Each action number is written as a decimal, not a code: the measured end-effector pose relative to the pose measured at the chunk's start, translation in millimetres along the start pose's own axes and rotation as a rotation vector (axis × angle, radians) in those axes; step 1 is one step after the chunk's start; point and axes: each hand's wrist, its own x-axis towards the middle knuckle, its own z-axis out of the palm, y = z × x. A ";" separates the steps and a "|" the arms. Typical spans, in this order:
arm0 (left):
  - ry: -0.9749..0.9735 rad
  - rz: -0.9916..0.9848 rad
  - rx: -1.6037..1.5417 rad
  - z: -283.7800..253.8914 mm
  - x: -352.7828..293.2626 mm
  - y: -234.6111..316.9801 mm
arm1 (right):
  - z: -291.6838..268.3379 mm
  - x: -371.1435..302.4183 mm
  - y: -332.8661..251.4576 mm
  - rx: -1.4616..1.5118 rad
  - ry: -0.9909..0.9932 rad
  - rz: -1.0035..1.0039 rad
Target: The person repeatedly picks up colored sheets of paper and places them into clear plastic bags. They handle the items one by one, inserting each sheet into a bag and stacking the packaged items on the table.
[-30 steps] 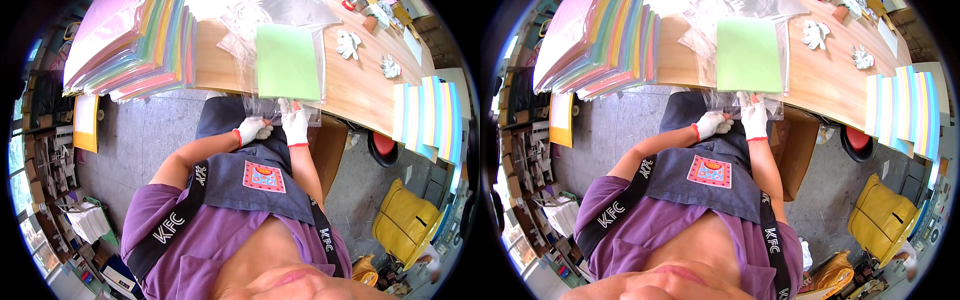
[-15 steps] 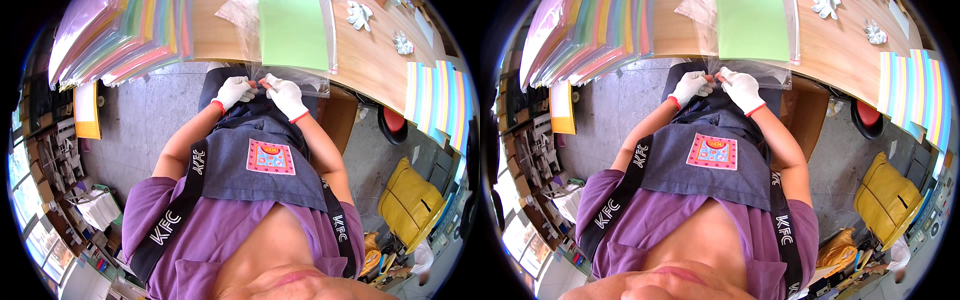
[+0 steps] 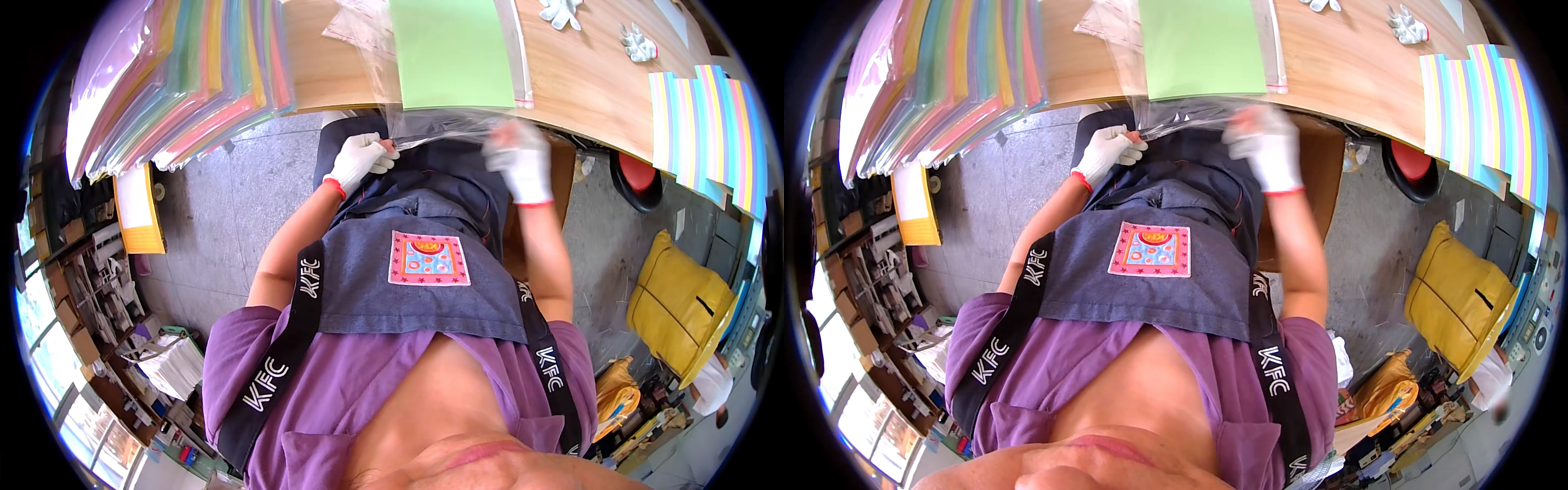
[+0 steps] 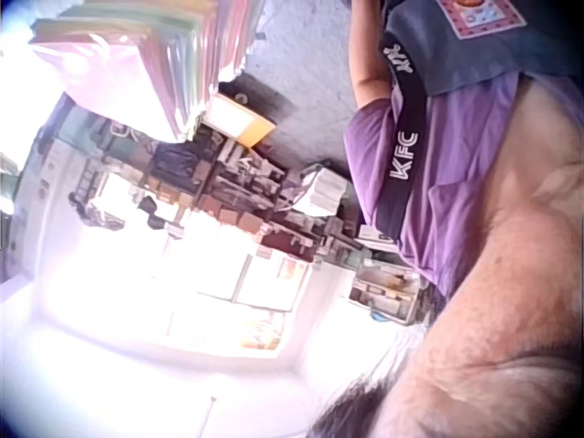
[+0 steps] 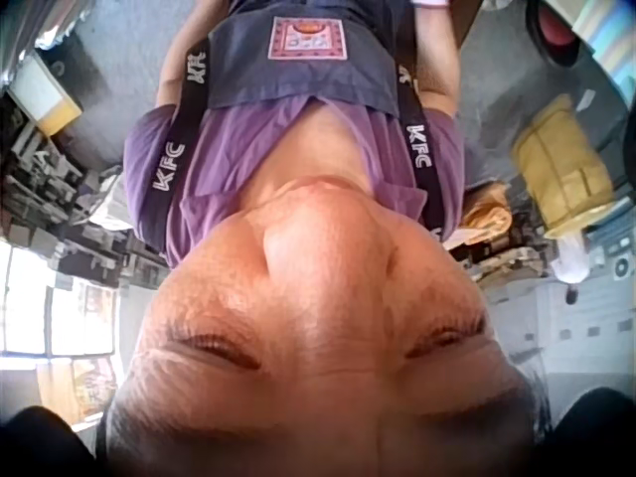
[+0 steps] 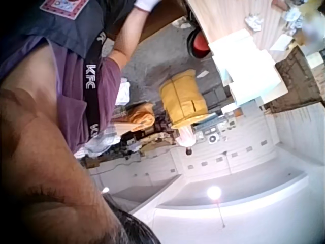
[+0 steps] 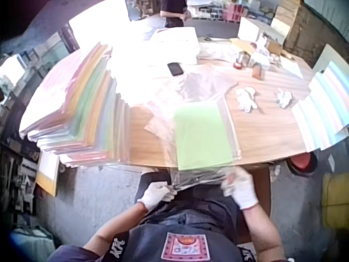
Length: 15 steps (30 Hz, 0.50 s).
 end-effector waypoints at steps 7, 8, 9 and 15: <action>0.171 0.529 0.536 -19.5 10.4 5.6 | -319.9 -126.4 -34.5 -1.472 1.132 0.352; 0.316 0.760 0.946 -16.2 1.0 29.8 | -331.0 -137.8 2.7 -1.922 0.700 0.958; 0.360 0.962 1.193 -20.1 1.1 37.9 | -328.4 -135.1 24.2 -2.113 0.235 1.194; 0.033 1.483 1.493 3.4 20.1 63.5 | -147.5 -22.9 -7.1 -2.130 0.610 -0.665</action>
